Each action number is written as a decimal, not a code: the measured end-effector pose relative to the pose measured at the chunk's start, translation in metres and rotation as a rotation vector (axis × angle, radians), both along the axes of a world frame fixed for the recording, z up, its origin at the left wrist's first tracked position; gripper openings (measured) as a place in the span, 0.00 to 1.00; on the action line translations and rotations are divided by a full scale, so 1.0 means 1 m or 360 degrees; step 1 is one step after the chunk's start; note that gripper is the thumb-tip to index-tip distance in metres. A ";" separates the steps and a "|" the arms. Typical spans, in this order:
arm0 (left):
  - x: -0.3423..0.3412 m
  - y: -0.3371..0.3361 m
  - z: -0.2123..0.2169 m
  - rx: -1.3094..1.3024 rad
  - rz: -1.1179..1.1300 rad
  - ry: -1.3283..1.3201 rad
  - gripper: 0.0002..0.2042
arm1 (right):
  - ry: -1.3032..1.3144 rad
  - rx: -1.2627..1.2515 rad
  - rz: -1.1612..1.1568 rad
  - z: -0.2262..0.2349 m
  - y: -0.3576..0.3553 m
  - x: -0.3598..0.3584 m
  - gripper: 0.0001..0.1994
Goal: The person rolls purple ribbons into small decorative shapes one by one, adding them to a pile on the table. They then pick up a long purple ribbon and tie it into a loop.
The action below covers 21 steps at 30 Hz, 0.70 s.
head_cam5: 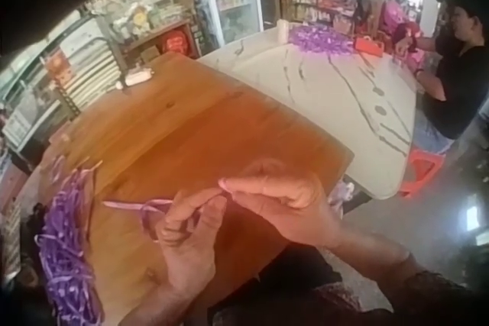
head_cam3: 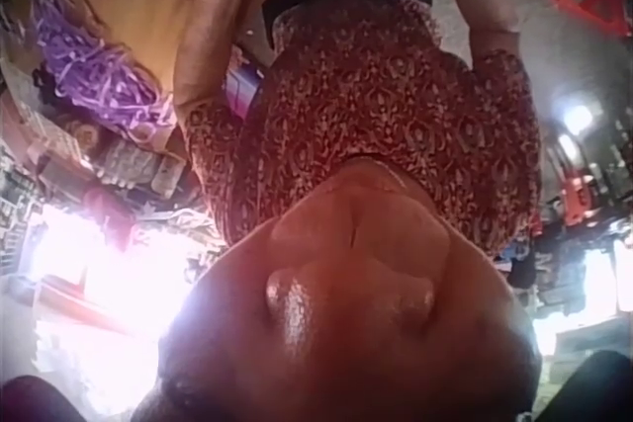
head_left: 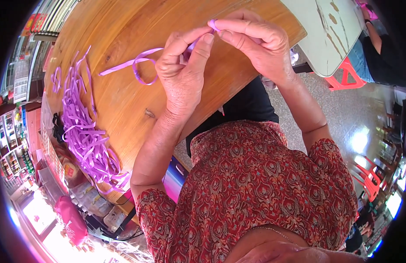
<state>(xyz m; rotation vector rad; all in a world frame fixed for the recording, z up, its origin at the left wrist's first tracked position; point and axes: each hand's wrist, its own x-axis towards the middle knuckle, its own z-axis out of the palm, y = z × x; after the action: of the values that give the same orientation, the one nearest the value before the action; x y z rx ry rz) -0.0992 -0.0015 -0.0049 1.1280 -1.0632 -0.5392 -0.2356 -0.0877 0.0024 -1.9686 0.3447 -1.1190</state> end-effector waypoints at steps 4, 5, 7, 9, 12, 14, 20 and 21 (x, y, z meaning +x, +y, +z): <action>-0.001 0.000 0.002 0.0085 -0.0021 0.0004 0.09 | 0.0066 -0.0214 -0.0111 -0.003 -0.002 0.002 0.08; -0.001 0.000 0.001 0.0089 -0.0021 0.0005 0.09 | 0.0020 -0.0363 -0.0227 -0.005 -0.003 0.002 0.11; -0.002 -0.001 0.000 0.0124 0.0000 0.0034 0.08 | -0.0026 -0.0508 -0.0340 -0.007 -0.002 0.005 0.13; -0.001 -0.002 -0.001 0.0112 0.0036 -0.0030 0.07 | -0.0081 -0.0670 -0.0440 -0.007 -0.001 0.007 0.12; 0.000 -0.002 -0.001 0.0100 0.0099 -0.0115 0.06 | -0.0030 -0.0834 -0.0511 -0.005 -0.002 0.010 0.09; -0.001 -0.004 0.000 0.0103 0.0117 -0.0135 0.05 | -0.0213 -0.1079 -0.0488 -0.019 -0.022 0.013 0.08; 0.000 0.001 0.009 0.0235 -0.0018 0.0381 0.03 | -0.0036 -0.0238 0.0072 -0.002 -0.015 0.008 0.09; -0.001 0.001 0.010 0.0246 -0.0081 0.0508 0.03 | -0.0430 -0.0308 0.0502 -0.005 -0.022 0.013 0.10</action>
<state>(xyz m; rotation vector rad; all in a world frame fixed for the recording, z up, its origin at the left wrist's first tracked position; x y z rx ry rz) -0.0999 -0.0003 0.0048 1.1065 -0.7847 -0.8236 -0.2223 -0.1093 -0.0022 -1.9189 -0.2182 -1.2224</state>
